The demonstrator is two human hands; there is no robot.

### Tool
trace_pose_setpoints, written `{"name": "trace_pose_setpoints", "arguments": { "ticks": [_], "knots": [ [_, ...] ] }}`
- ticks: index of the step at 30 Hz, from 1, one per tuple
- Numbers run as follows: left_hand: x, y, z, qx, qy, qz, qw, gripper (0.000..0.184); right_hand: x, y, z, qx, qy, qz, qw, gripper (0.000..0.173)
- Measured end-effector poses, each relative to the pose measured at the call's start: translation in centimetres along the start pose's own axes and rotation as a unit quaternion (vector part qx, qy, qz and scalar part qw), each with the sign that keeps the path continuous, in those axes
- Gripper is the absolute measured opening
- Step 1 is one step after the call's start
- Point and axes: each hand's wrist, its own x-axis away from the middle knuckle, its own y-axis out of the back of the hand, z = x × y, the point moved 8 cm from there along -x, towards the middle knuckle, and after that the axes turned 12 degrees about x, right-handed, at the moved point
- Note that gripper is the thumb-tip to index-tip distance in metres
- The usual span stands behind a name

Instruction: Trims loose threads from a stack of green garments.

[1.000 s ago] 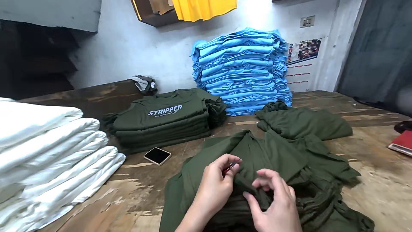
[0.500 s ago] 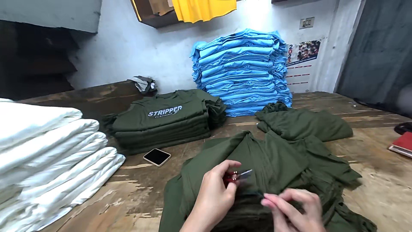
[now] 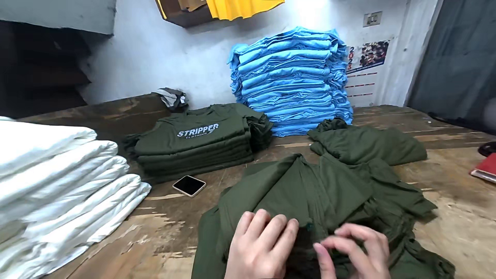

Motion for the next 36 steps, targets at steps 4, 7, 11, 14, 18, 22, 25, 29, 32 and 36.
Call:
{"name": "trace_pose_setpoints", "arguments": {
  "ticks": [4,7,11,14,18,22,25,29,32,36],
  "knots": [
    [0.0,0.1,0.7,0.026,0.045,0.006,0.999,0.014,-0.5,-0.8,-0.7,0.032,0.022,-0.001,0.999,0.014],
    [-0.4,0.5,0.3,0.029,0.050,0.014,0.998,0.012,-0.5,0.4,-0.2,0.026,0.040,-0.036,0.998,0.006],
    [-0.2,-0.4,-1.9,-0.026,-0.024,0.009,0.999,0.023,0.0,0.7,-0.1,0.002,0.029,-0.034,0.999,0.012],
    [0.1,-1.5,-2.6,-0.070,-0.067,-0.006,0.995,0.025,0.0,0.7,-0.8,-0.035,-0.003,-0.018,0.999,0.016],
    [0.5,-1.3,-3.0,-0.099,-0.043,-0.016,0.994,0.023,-0.5,0.1,-1.6,-0.003,-0.021,0.021,1.000,0.024],
    [0.7,-1.5,-3.6,-0.123,-0.029,-0.026,0.992,0.023,-0.7,-0.9,-1.9,0.019,-0.035,0.055,0.998,0.023],
    [1.0,-1.8,-3.1,-0.104,-0.012,-0.043,0.994,0.023,-1.2,-2.0,-2.2,0.012,-0.033,0.090,0.995,0.038],
    [0.4,-0.9,0.4,0.006,0.127,-0.005,0.992,0.029,-1.5,-4.0,-2.3,-0.041,0.012,0.164,0.985,0.027],
    [1.0,-0.9,3.7,0.072,0.167,0.045,0.982,0.018,-1.3,-2.4,-2.5,-0.110,-0.001,0.107,0.988,0.014],
    [0.7,1.3,4.7,0.114,0.131,0.041,0.984,0.010,-0.9,-0.9,-3.1,-0.165,-0.050,0.069,0.983,0.003]
  ]
}}
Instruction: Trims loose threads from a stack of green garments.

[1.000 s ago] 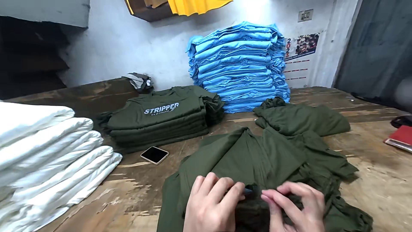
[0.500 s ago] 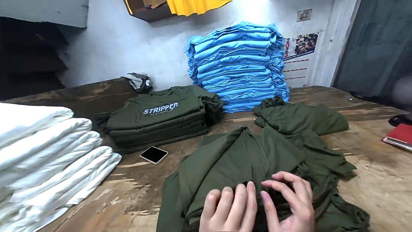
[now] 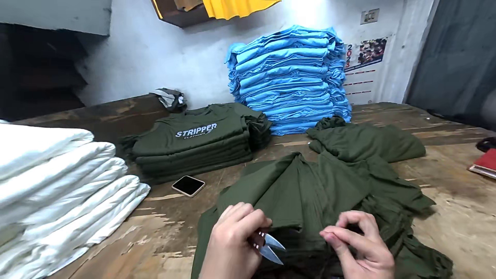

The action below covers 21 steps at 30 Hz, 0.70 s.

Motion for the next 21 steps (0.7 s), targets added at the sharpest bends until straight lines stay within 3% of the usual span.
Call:
{"name": "trace_pose_setpoints", "arguments": {
  "ticks": [3,5,8,14,17,19,21],
  "knots": [
    [-0.3,-0.5,0.3,0.059,0.034,0.143,0.987,0.020,0.3,0.2,0.2,-0.024,-0.025,-0.005,0.999,0.003],
    [-1.1,-0.1,-0.6,0.071,0.037,0.148,0.986,0.043,0.2,0.4,0.6,-0.028,-0.026,-0.010,0.999,0.005],
    [-2.3,-0.2,-3.2,0.008,-0.009,0.094,0.996,0.032,0.1,0.5,1.1,-0.020,-0.019,-0.014,1.000,0.005],
    [-3.2,-4.4,-5.1,-0.096,-0.081,0.115,0.985,0.015,0.4,0.4,1.6,-0.034,0.017,-0.008,0.999,0.005],
    [-2.9,-4.2,-3.8,-0.040,-0.046,0.123,0.991,0.023,0.7,0.6,1.8,-0.056,0.095,0.079,0.991,0.011],
    [-2.6,-4.5,-2.4,0.011,-0.009,0.181,0.983,0.034,1.1,0.3,1.9,0.018,0.134,0.090,0.987,0.017],
    [-2.9,-4.2,-0.3,0.064,0.045,0.199,0.977,0.012,1.7,-0.9,2.3,0.151,0.150,0.072,0.974,0.025]
  ]
}}
